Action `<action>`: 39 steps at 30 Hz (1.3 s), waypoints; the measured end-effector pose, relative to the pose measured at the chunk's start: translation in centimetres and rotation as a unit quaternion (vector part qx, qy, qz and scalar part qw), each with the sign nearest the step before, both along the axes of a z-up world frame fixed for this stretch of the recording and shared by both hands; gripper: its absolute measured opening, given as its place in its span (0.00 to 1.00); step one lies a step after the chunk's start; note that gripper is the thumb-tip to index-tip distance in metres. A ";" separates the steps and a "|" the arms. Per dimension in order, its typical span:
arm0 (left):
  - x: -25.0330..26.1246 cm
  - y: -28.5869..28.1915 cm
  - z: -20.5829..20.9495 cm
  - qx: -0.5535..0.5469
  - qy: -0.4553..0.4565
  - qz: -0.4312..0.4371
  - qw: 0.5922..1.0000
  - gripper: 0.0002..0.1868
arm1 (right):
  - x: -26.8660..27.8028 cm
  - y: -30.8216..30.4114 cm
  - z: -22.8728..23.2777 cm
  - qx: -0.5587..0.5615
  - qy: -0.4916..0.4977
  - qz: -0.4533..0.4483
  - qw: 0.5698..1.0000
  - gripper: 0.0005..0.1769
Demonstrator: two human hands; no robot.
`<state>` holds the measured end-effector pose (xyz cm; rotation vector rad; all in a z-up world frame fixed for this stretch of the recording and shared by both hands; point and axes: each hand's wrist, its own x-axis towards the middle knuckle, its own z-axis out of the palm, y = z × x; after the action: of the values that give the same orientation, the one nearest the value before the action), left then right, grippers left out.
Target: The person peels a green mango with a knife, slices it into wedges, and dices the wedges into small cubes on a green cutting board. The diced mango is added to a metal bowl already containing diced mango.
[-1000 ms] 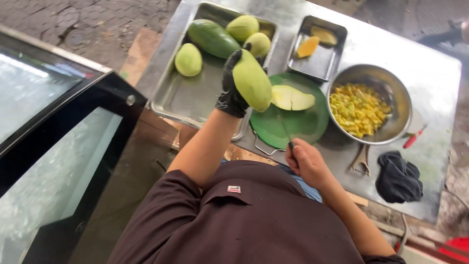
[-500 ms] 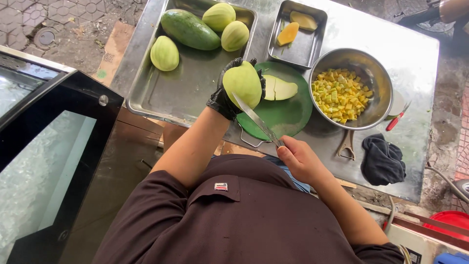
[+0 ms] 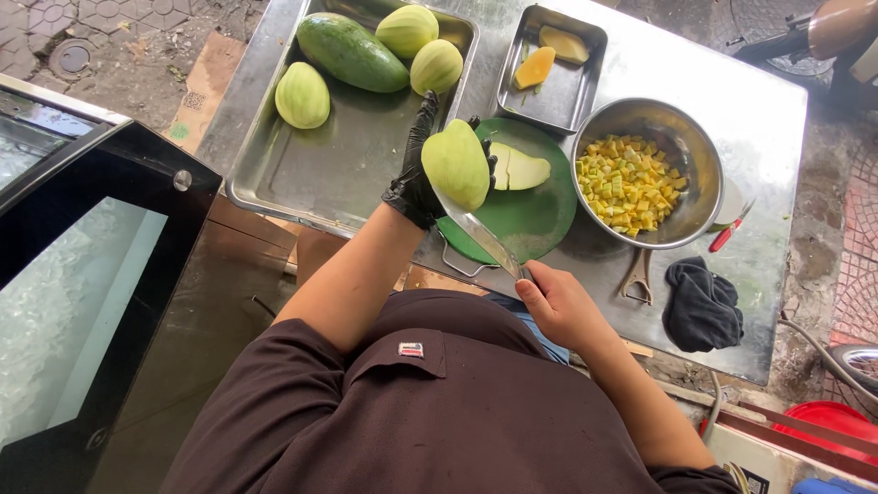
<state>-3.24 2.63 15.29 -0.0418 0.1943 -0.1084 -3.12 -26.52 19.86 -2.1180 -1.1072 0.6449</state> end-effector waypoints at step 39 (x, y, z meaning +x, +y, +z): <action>-2.4 0.1 -1.4 0.026 -0.121 0.081 0.989 0.23 | -2.6 2.4 -1.2 0.049 -0.115 0.032 0.992 0.22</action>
<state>-5.66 2.73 13.89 0.0083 -0.0486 0.0534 -5.74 -24.12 18.64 -2.1177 -1.3078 0.3734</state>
